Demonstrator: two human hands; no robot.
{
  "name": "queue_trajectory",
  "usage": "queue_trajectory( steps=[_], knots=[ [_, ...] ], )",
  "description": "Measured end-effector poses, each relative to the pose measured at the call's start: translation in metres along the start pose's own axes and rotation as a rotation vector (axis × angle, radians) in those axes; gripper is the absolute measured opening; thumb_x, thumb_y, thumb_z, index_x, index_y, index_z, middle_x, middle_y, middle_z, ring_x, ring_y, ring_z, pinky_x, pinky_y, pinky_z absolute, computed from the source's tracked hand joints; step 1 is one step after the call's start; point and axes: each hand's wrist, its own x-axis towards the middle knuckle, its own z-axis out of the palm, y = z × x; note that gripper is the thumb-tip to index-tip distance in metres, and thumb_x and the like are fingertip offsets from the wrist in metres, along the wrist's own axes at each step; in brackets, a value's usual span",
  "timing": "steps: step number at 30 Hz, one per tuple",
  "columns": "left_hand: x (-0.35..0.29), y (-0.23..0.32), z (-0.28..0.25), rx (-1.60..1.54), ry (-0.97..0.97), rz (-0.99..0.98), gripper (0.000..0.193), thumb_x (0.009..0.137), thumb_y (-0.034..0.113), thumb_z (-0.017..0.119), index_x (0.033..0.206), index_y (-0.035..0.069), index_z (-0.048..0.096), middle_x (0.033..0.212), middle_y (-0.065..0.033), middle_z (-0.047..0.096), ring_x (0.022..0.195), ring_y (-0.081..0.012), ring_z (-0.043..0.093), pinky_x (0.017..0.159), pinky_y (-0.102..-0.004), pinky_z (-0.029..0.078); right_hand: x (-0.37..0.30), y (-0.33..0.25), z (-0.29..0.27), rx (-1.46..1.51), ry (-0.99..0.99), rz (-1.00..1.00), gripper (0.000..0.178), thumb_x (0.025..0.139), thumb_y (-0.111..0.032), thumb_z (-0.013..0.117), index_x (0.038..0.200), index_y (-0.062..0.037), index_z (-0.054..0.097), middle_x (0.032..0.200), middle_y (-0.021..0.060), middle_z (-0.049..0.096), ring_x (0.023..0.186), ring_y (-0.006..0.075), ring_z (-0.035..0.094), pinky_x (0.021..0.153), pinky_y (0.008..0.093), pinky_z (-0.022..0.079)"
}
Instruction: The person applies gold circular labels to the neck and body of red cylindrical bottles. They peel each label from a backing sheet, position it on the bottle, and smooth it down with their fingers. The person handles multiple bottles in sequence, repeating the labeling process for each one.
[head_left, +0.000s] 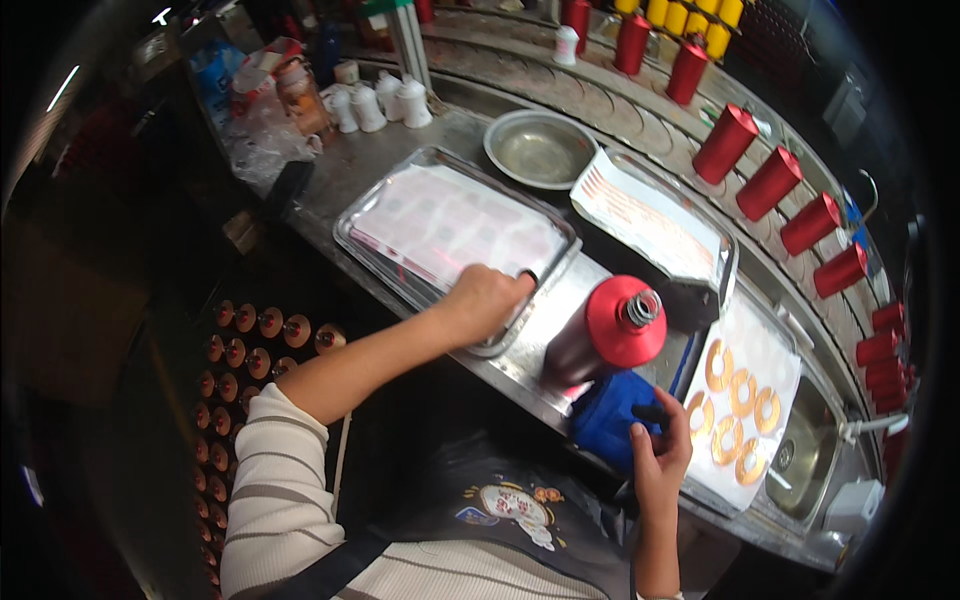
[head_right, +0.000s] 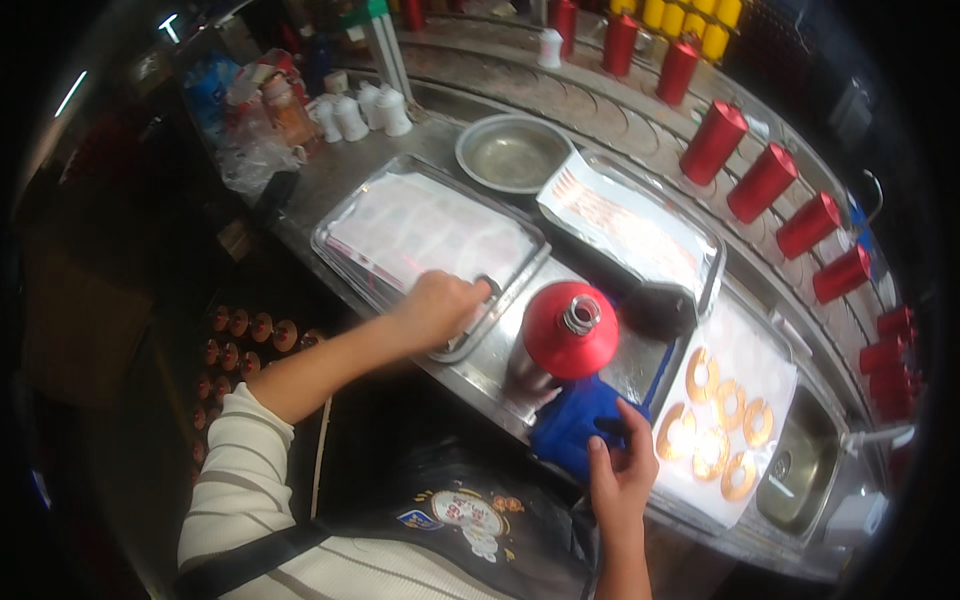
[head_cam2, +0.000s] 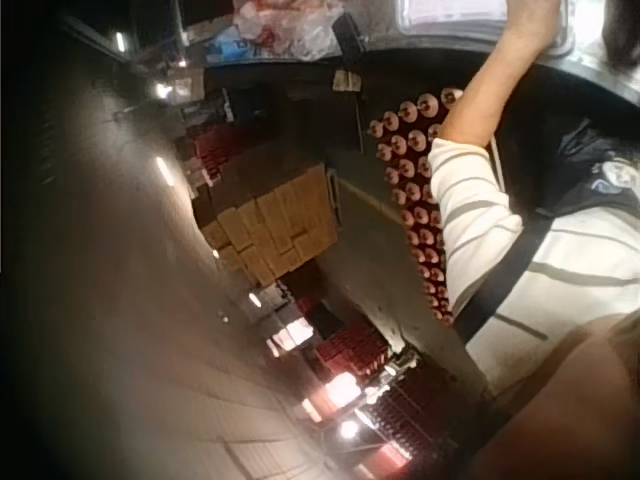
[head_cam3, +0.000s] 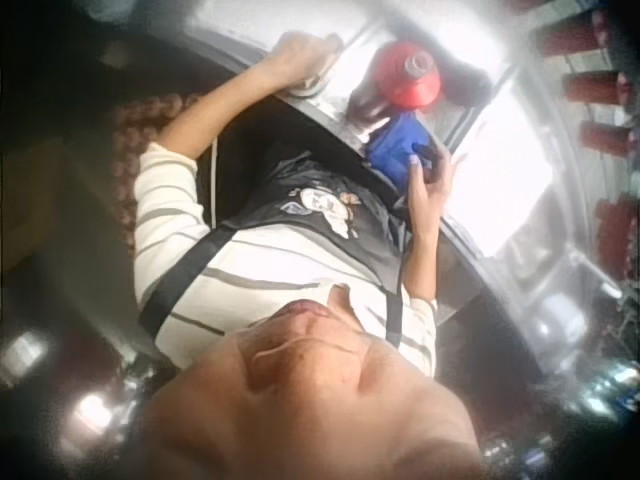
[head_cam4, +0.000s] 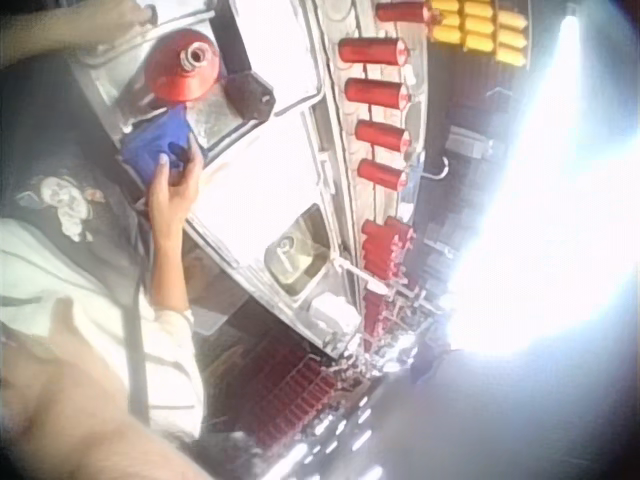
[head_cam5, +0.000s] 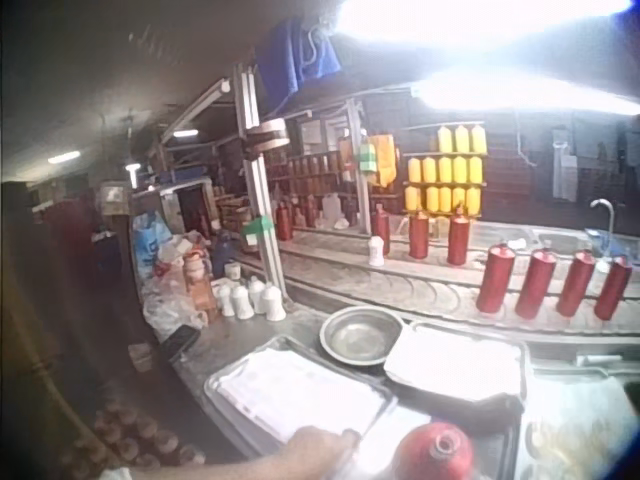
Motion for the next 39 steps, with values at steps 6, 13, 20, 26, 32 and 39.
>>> queue_trajectory(
  steps=[6,13,20,26,32,39],
  knots=[
    [-0.015,-0.028,-0.015,-0.186,-0.051,-0.005,0.014,0.079,0.009,0.067,0.086,0.004,0.056,0.075,-0.0154,0.064,0.077,-0.0388,0.064,0.068,-0.0491,0.049,0.001,0.000,-0.001,-0.018,0.005,-0.041,0.048,0.087,0.004,0.065,0.134,-0.0013,0.056,0.106,0.0073,0.067,0.062,0.0001,0.044,0.057,0.0165,0.037],
    [-0.015,-0.027,-0.019,-0.209,-0.063,0.108,0.018,0.073,0.006,0.068,0.084,0.004,0.054,0.076,-0.0151,0.062,0.081,-0.0381,0.062,0.072,-0.0484,0.048,-0.001,-0.001,-0.003,-0.027,-0.032,0.000,0.047,0.091,0.000,0.063,0.138,-0.0018,0.053,0.112,0.0071,0.064,0.077,0.0015,0.052,0.064,0.0157,0.041],
    [-0.020,-0.033,-0.016,-0.177,-0.021,0.169,0.018,0.072,0.005,0.069,0.082,0.004,0.054,0.072,-0.0138,0.062,0.077,-0.0375,0.062,0.070,-0.0475,0.049,0.003,0.000,0.005,-0.001,0.008,-0.022,0.047,0.087,0.006,0.063,0.134,0.0002,0.056,0.107,0.0073,0.066,0.065,0.0001,0.047,0.058,0.0156,0.038],
    [-0.022,-0.037,-0.019,-0.212,-0.055,0.115,0.014,0.078,0.006,0.069,0.083,0.003,0.056,0.073,-0.0147,0.061,0.076,-0.0376,0.061,0.069,-0.0467,0.049,0.003,-0.002,0.003,-0.023,-0.005,0.001,0.048,0.087,0.005,0.064,0.134,0.0002,0.056,0.108,0.0073,0.066,0.065,0.0001,0.047,0.058,0.0157,0.038],
    [-0.013,-0.068,-0.027,-0.187,-0.024,-0.064,0.013,0.082,0.006,0.067,0.093,0.001,0.063,0.083,-0.0153,0.067,0.081,-0.0364,0.065,0.072,-0.0432,0.050,0.004,-0.002,0.001,-0.039,0.015,0.012,0.048,0.087,0.005,0.064,0.133,0.0000,0.056,0.107,0.0061,0.066,0.063,-0.0004,0.045,0.057,0.0155,0.037],
    [0.055,-0.108,0.001,-0.418,-0.008,-0.101,0.027,0.073,0.006,0.067,0.096,0.001,0.053,0.100,-0.0188,0.069,0.098,-0.0390,0.065,0.082,-0.0464,0.051,0.007,-0.008,0.004,-0.053,0.004,0.003,0.047,0.086,0.004,0.065,0.132,0.0000,0.057,0.105,0.0057,0.067,0.060,-0.0006,0.043,0.056,0.0159,0.036]
  ],
)
